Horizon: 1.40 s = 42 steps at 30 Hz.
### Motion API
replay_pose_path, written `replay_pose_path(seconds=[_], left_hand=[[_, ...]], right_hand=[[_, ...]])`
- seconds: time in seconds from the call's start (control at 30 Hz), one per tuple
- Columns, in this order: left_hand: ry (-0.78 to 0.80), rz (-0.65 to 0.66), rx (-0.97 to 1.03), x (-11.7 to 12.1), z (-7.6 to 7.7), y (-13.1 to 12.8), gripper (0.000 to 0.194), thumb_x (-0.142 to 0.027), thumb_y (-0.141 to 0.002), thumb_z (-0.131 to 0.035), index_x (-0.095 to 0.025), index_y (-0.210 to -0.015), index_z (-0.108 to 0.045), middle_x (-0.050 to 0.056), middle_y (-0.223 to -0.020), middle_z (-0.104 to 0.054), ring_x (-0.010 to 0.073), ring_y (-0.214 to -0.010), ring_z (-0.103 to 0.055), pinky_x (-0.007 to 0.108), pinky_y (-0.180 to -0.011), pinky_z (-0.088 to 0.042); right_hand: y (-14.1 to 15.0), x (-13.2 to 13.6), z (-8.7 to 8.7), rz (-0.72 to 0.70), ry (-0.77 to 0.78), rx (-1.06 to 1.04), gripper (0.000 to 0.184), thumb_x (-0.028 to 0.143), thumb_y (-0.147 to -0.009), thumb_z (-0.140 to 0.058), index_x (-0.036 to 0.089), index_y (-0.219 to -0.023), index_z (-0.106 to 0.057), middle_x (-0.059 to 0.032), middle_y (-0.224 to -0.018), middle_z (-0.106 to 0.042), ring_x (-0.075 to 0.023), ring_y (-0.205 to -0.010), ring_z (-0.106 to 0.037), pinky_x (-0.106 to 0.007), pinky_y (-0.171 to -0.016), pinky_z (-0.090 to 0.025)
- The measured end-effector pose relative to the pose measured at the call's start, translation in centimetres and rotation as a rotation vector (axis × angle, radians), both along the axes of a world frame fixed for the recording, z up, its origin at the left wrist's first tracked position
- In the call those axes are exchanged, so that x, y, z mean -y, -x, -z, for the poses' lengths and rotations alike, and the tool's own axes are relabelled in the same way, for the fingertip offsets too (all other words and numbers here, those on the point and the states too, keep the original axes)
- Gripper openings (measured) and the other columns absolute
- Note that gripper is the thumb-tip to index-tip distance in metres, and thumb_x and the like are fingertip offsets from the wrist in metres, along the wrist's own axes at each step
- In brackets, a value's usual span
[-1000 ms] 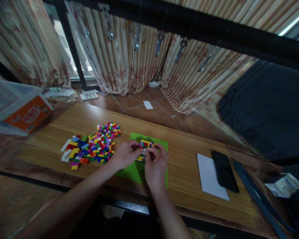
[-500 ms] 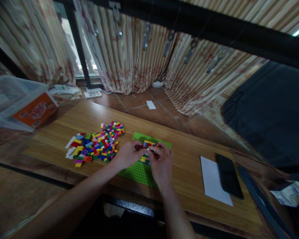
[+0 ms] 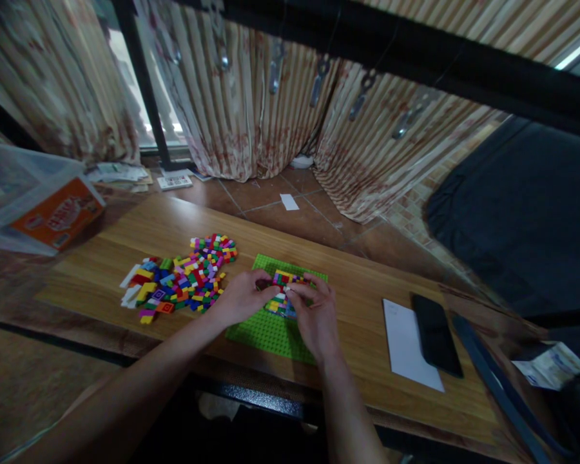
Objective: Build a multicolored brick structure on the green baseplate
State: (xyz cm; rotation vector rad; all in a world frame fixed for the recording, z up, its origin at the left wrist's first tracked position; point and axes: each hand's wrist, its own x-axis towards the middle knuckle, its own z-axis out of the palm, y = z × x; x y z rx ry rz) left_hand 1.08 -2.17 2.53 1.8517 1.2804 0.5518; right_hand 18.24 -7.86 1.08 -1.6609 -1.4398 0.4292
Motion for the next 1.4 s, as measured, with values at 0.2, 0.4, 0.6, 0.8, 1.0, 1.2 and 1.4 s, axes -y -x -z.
replay_pose_path(seconds=[0.2, 0.4, 0.6, 0.8, 1.0, 1.2, 1.4], left_hand=[[-0.002, 0.015, 0.017, -0.1, 0.1, 0.1, 0.027, -0.037, -0.086, -0.056, -0.016, -0.092, -0.071, 0.005, -0.081, -0.074, 0.0173, -0.07, -0.064, 0.027, -0.06, -0.043], [-0.004, 0.025, 0.018, -0.1, 0.1, 0.1, 0.028, -0.038, -0.087, -0.055, -0.016, -0.093, -0.072, 0.005, -0.082, -0.074, 0.0175, -0.071, -0.064, 0.027, -0.061, -0.044], [-0.014, 0.023, -0.006, -0.1, 0.0, 0.1, 0.029, -0.038, -0.087, -0.055, -0.015, -0.092, -0.072, 0.005, -0.079, -0.073, 0.0175, -0.068, -0.063, 0.027, -0.058, -0.041], [-0.019, 0.02, -0.006, -0.1, -0.1, 0.1, 0.027, -0.037, -0.086, -0.055, -0.015, -0.091, -0.072, 0.004, -0.078, -0.073, 0.017, -0.067, -0.063, 0.026, -0.058, -0.042], [-0.005, 0.018, 0.0, -0.1, -0.1, 0.1, 0.029, -0.037, -0.088, -0.055, -0.015, -0.093, -0.072, 0.006, -0.082, -0.075, 0.0186, -0.07, -0.065, 0.027, -0.061, -0.045], [-0.006, 0.021, -0.014, 0.0, -0.3, 0.1, 0.029, -0.037, -0.088, -0.055, -0.015, -0.095, -0.072, 0.006, -0.083, -0.075, 0.0185, -0.071, -0.065, 0.027, -0.062, -0.045], [-0.024, 0.026, -0.027, 0.0, -0.4, 0.0, 0.028, -0.036, -0.089, -0.055, -0.014, -0.093, -0.073, 0.007, -0.084, -0.075, 0.0196, -0.073, -0.066, 0.028, -0.064, -0.046]], right_hand=[[0.0, 0.1, 0.5, -0.011, -0.007, -0.038, 0.018, 0.046, -0.08, -0.07, 0.031, -0.084, -0.08, -0.006, -0.123, -0.067, -0.0284, -0.117, -0.055, -0.055, -0.104, -0.04], [-0.2, -0.2, 1.2, -0.028, 0.009, -0.165, 0.018, 0.045, -0.076, -0.074, 0.03, -0.083, -0.08, -0.0056, -0.124, -0.067, -0.0286, -0.116, -0.058, -0.057, -0.103, -0.043], [0.0, -0.3, 0.9, -0.027, 0.027, -0.235, 0.019, 0.045, -0.074, -0.076, 0.028, -0.08, -0.08, -0.0064, -0.125, -0.065, -0.0284, -0.115, -0.06, -0.055, -0.103, -0.045], [0.3, -0.1, 0.7, -0.024, 0.04, -0.208, 0.02, 0.045, -0.076, -0.075, 0.027, -0.082, -0.081, -0.0076, -0.131, -0.063, -0.0285, -0.118, -0.06, -0.054, -0.105, -0.044], [0.5, 0.2, 0.7, -0.007, 0.048, -0.186, 0.017, 0.043, -0.077, -0.073, 0.03, -0.084, -0.08, -0.0057, -0.136, -0.061, -0.0293, -0.124, -0.056, -0.055, -0.108, -0.041], [0.9, -0.3, 1.4, 0.033, 0.032, -0.346, 0.02, 0.042, -0.072, -0.076, 0.024, -0.078, -0.079, -0.0082, -0.135, -0.061, -0.0284, -0.121, -0.059, -0.049, -0.103, -0.047], [1.5, -0.8, 1.9, 0.066, -0.005, -0.576, 0.023, 0.037, -0.062, -0.081, 0.022, -0.08, -0.077, -0.0089, -0.138, -0.055, -0.0267, -0.103, -0.068, -0.046, -0.086, -0.057]])
